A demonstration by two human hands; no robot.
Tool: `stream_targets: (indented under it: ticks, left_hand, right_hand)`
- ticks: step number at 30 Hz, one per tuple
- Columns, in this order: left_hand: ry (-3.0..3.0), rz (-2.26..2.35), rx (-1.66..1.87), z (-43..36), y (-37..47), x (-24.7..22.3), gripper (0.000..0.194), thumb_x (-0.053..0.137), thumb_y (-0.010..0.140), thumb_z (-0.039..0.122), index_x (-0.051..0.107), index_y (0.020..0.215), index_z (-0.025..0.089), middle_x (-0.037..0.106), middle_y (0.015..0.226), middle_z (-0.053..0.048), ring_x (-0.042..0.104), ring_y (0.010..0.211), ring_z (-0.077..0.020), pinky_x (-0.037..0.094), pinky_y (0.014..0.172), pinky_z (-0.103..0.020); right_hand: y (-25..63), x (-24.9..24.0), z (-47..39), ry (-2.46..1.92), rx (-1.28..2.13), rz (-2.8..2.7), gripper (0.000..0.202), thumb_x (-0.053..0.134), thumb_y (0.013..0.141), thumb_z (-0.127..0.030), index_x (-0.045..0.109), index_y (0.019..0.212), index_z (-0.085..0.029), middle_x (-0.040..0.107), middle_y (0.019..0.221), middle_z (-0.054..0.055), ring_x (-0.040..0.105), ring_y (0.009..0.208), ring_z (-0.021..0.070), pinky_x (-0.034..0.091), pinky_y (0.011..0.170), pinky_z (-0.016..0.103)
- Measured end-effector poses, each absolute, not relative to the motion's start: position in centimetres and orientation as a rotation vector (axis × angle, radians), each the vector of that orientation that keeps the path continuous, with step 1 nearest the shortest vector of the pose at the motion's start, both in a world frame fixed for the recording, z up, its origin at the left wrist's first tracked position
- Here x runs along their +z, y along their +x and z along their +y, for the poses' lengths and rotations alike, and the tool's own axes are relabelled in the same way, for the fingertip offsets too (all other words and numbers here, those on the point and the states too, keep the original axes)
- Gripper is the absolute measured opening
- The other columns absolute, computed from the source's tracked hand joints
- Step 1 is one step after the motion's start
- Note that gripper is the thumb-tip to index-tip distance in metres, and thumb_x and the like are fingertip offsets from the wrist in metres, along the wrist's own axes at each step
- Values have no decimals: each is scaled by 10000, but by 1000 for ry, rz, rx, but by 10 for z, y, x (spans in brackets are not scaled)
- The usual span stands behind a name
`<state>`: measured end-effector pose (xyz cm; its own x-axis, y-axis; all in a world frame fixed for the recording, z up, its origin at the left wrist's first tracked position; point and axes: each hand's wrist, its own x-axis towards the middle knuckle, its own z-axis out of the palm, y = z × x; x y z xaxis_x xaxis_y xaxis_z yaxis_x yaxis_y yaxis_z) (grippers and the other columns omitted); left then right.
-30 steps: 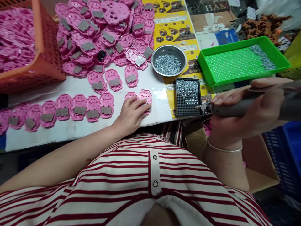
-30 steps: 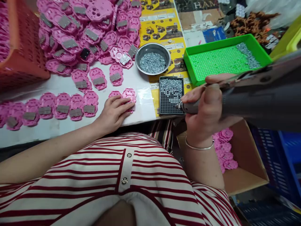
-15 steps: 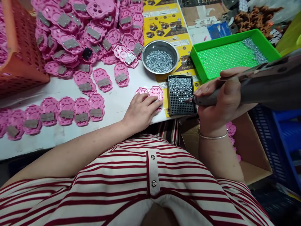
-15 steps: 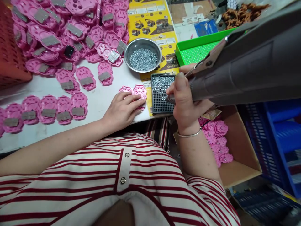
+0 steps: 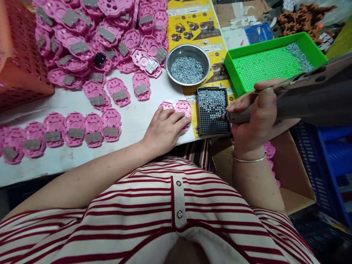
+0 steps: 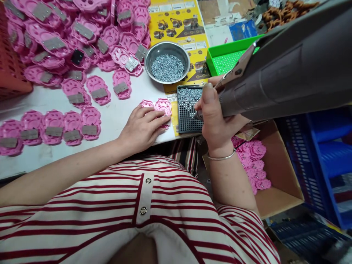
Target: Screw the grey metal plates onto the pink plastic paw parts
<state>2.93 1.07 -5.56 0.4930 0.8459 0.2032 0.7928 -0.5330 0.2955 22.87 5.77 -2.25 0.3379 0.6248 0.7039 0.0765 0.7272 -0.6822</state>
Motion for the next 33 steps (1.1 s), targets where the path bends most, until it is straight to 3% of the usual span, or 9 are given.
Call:
stream_targets:
  ticks: [6,13,18,26,29,33]
  left_hand:
    - [2507,1505,533,14,27,-53,469,677,950,374,670,1368,162,660,1427,-126,528,1312,-350,319,1222,-591]
    - [2438,1467,468,24,25,-42,340,637,973,412,762,1215,208,735,1278,-95,580,1218,-332,363,1164,-588]
    - [2448,1474,339,31,28,-30,275,666,954,427,809,1084,231,764,1152,-88,616,1128,-324,356,1141,-598]
    - [2580,1440,250,40,26,-27,252,582,992,296,805,1067,204,774,1029,-95,649,1028,-290,391,1111,-563]
    - [2575,1441,297,42,20,-29,233,608,984,311,806,1068,220,767,1069,-89,634,1053,-289,401,1106,-549]
    - [2552,1455,384,42,16,-32,194,658,960,340,815,1043,261,748,1146,-71,604,1115,-303,368,1149,-581]
  right_hand:
    - [223,-6,48,-637,426,-1106,170,709,871,-453,742,921,-294,424,539,-82,476,427,28,445,424,168]
    - [206,5,32,-546,566,-1133,170,647,891,-467,710,957,-325,466,612,-63,493,481,54,502,466,230]
    - [192,9,30,-601,535,-1170,249,636,893,-415,602,718,-240,418,566,-63,472,435,51,449,437,223]
    - [191,14,30,-700,554,-1265,245,568,924,-443,538,784,-244,369,566,-72,441,439,35,457,472,196]
    - [190,12,34,-690,526,-1267,289,590,901,-522,543,792,-259,325,526,-83,398,385,38,419,418,187]
    - [188,8,37,-749,547,-1223,265,594,896,-513,565,819,-260,359,545,-81,478,420,63,438,448,218]
